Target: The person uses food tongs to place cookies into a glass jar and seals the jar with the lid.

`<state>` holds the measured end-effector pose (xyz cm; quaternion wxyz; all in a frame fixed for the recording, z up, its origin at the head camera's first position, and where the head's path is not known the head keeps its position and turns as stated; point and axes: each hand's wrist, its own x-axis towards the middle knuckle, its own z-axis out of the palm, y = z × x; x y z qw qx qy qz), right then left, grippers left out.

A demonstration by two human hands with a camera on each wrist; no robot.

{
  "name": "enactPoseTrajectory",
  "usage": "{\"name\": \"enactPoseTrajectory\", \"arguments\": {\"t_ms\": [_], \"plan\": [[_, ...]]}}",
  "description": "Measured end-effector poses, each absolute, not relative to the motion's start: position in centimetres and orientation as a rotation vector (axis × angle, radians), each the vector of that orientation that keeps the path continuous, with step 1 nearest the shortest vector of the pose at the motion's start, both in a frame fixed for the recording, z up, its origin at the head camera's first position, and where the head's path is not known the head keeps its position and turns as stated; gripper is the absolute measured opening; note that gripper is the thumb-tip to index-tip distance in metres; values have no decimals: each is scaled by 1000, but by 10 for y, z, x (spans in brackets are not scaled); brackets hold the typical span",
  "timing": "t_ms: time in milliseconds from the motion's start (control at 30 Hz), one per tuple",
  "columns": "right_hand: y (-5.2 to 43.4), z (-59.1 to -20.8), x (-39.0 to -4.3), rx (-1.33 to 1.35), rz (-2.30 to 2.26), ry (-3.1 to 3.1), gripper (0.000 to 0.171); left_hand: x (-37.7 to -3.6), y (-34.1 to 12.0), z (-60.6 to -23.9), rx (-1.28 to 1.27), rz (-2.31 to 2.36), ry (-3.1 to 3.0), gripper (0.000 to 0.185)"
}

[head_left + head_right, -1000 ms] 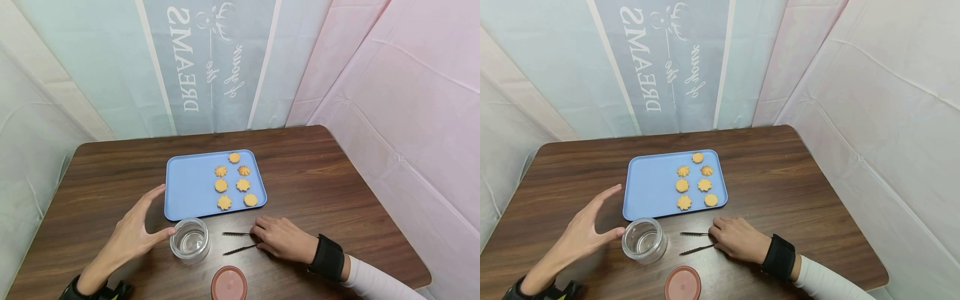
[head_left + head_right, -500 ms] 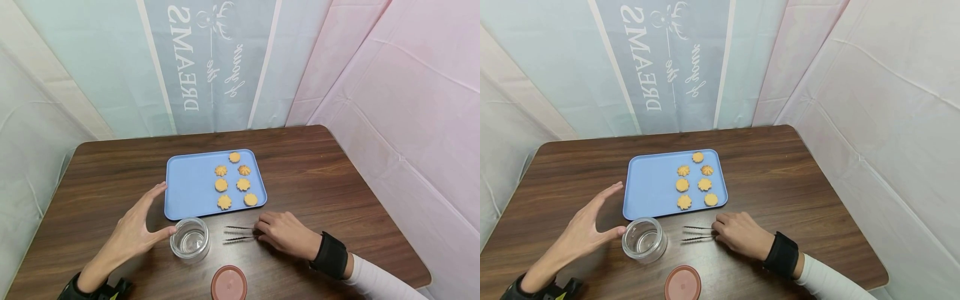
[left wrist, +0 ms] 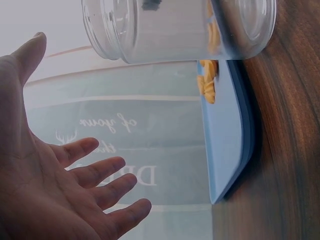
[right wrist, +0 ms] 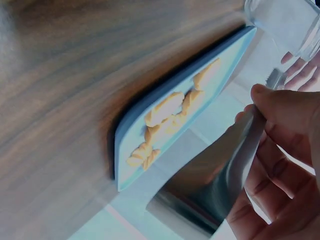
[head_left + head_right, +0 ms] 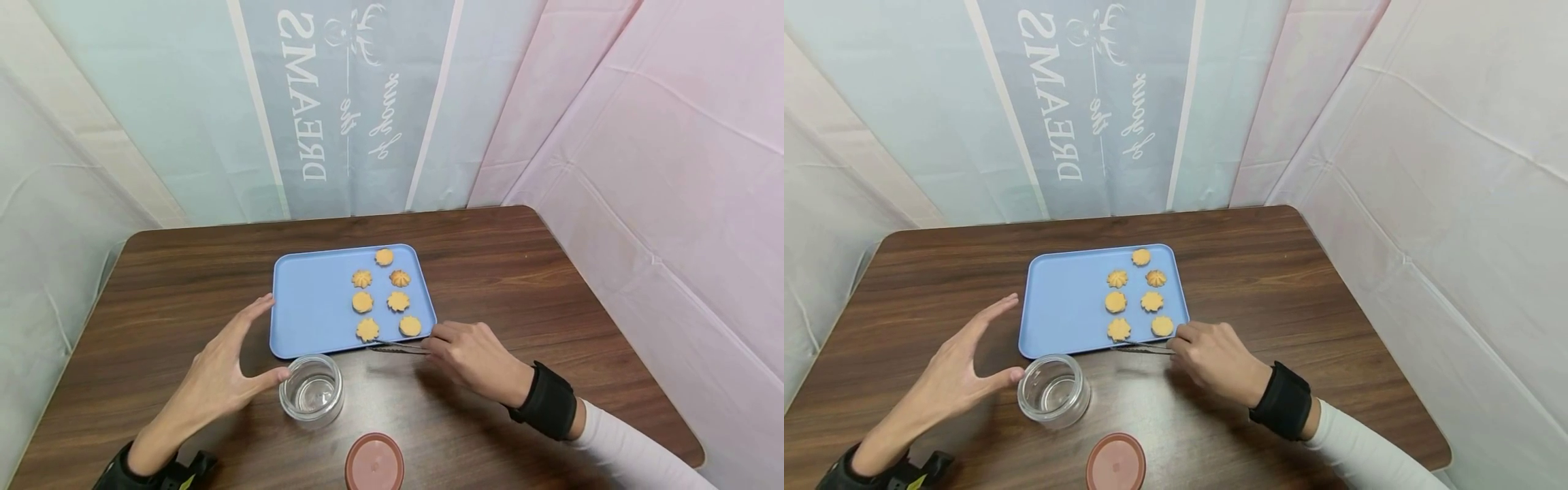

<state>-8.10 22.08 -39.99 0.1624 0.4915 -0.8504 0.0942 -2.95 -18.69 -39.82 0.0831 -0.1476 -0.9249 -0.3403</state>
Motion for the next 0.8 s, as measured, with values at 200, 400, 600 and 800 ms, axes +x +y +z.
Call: {"name": "enactPoseTrajectory", "arguments": {"t_ms": [200,400,600,800], "plan": [[217,-394,-85,1365,259,-2418,16,-31,-184,-393,-451,-1037,-2762,108],[210,-386,-89,1352,255,-2389,15,-34,-179,-388,-470,-1046,-2758,107],[203,-377,-93,1345,269,-2361,14,-38,-173,-384,-491,-1061,-2747,106],[194,-371,-96,1353,300,-2339,16,-43,-167,-382,-518,-1079,-2707,105]]}}
